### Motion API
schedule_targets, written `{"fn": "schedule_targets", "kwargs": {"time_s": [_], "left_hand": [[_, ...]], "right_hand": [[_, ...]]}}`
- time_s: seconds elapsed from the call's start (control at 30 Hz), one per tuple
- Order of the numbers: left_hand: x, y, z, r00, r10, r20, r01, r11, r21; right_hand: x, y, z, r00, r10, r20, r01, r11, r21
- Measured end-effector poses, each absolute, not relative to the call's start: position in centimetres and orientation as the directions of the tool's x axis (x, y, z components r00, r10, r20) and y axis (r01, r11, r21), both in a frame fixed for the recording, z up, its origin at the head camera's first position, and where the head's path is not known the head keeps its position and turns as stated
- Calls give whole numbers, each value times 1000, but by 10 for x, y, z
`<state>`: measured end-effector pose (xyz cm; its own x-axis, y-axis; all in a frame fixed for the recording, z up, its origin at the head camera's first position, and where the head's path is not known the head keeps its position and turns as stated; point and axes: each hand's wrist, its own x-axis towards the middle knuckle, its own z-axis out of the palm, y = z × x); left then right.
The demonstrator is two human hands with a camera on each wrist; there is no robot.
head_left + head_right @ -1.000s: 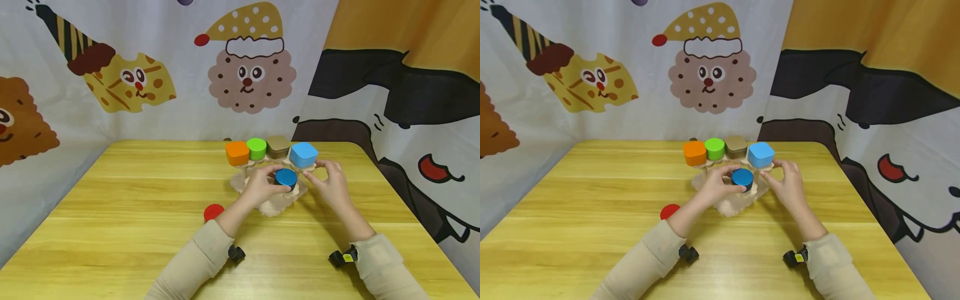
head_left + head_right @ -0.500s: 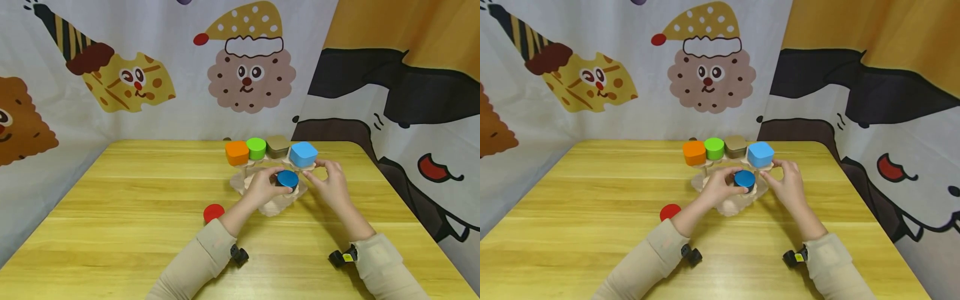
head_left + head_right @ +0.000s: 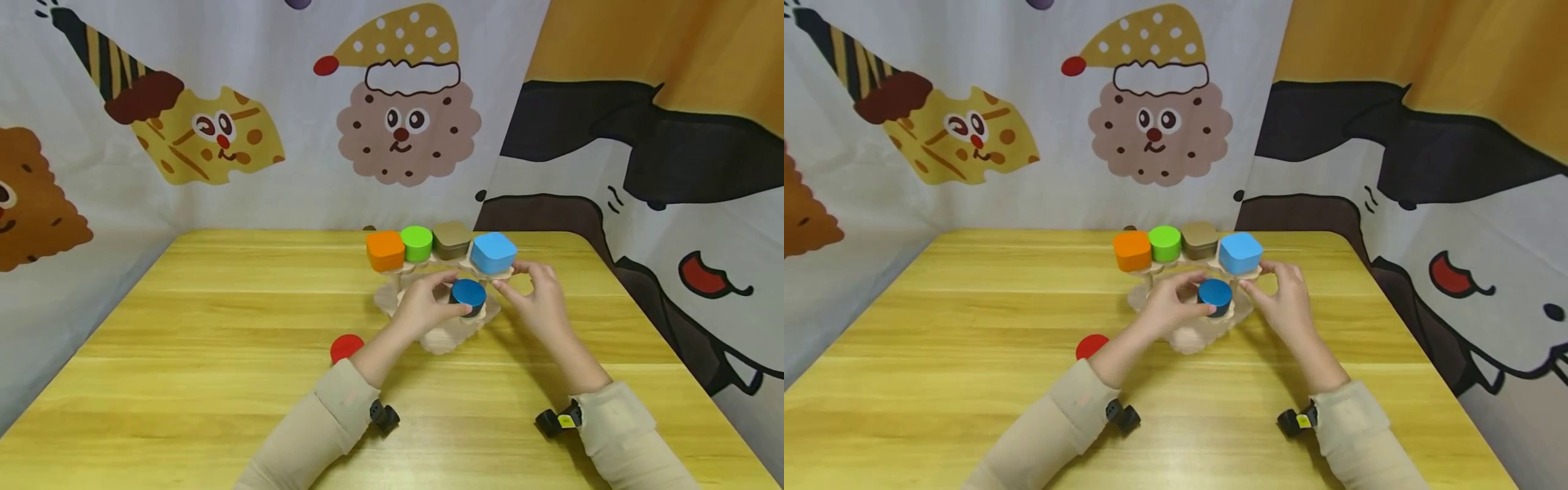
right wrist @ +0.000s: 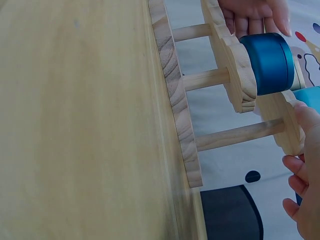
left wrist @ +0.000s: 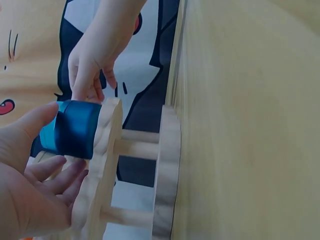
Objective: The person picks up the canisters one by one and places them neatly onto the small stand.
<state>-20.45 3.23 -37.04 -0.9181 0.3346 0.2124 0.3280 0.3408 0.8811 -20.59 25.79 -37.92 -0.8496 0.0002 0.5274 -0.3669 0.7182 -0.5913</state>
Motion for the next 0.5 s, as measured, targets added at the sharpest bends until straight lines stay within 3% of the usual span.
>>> {"fn": "schedule_targets", "kwargs": {"time_s": [0.5], "left_hand": [[-190, 4, -362, -913, 358, 196, 303, 274, 913]], "right_hand": [[-205, 257, -379, -850, 2, 527, -366, 718, -593]]}}
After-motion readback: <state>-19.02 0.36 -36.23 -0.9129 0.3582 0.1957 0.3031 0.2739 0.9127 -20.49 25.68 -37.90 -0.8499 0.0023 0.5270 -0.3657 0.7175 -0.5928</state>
